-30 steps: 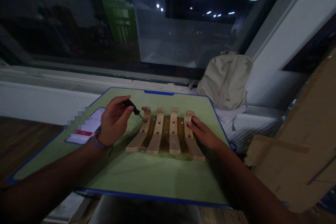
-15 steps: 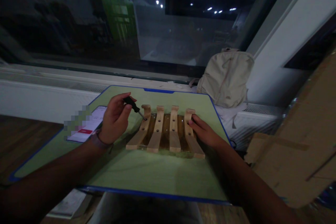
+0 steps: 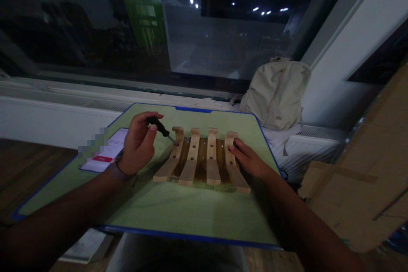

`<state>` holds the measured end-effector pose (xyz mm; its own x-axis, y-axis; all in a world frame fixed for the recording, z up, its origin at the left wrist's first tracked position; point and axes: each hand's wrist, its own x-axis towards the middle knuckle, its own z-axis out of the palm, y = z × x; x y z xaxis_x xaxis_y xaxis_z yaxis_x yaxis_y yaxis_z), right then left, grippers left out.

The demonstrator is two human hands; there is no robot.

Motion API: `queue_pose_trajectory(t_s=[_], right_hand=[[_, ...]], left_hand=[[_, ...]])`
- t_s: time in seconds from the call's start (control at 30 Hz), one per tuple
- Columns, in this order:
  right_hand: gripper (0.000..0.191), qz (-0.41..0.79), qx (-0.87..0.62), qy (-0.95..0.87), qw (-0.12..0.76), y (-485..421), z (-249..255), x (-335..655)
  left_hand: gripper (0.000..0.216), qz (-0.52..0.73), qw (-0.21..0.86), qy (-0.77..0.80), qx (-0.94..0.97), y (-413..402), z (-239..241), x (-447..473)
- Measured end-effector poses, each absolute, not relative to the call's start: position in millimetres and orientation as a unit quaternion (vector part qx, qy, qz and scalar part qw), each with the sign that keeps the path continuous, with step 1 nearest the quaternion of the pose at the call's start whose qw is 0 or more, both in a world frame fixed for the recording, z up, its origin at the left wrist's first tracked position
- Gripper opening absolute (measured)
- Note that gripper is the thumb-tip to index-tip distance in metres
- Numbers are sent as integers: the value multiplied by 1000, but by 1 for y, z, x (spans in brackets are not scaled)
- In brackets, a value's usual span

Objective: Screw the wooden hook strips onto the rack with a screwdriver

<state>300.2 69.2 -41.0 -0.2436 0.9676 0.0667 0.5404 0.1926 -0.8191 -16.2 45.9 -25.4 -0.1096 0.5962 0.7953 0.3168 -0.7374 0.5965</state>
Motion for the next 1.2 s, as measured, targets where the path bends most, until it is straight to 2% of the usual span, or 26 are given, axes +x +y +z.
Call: queue_pose_trajectory(t_s=[0.2, 0.4, 0.6, 0.8, 1.07, 1.2], right_hand=[[57, 350, -536, -704, 308, 69, -43, 301], [63, 349, -532, -711, 301, 69, -39, 299], [53, 343, -537, -714, 290, 68, -38, 300], [55, 350, -543, -695, 314, 66, -37, 299], [61, 354, -546, -696, 303, 70, -43, 303], [57, 350, -532, -710, 301, 70, -43, 303]], left_hand=[[26, 656, 67, 370, 654, 49, -27, -20], [37, 692, 140, 329, 627, 49, -30, -14], [30, 678, 129, 337, 640, 50, -32, -17], [32, 694, 136, 331, 624, 52, -30, -16], [31, 693, 123, 348, 620, 54, -30, -17], [33, 677, 119, 359, 631, 53, -31, -20]])
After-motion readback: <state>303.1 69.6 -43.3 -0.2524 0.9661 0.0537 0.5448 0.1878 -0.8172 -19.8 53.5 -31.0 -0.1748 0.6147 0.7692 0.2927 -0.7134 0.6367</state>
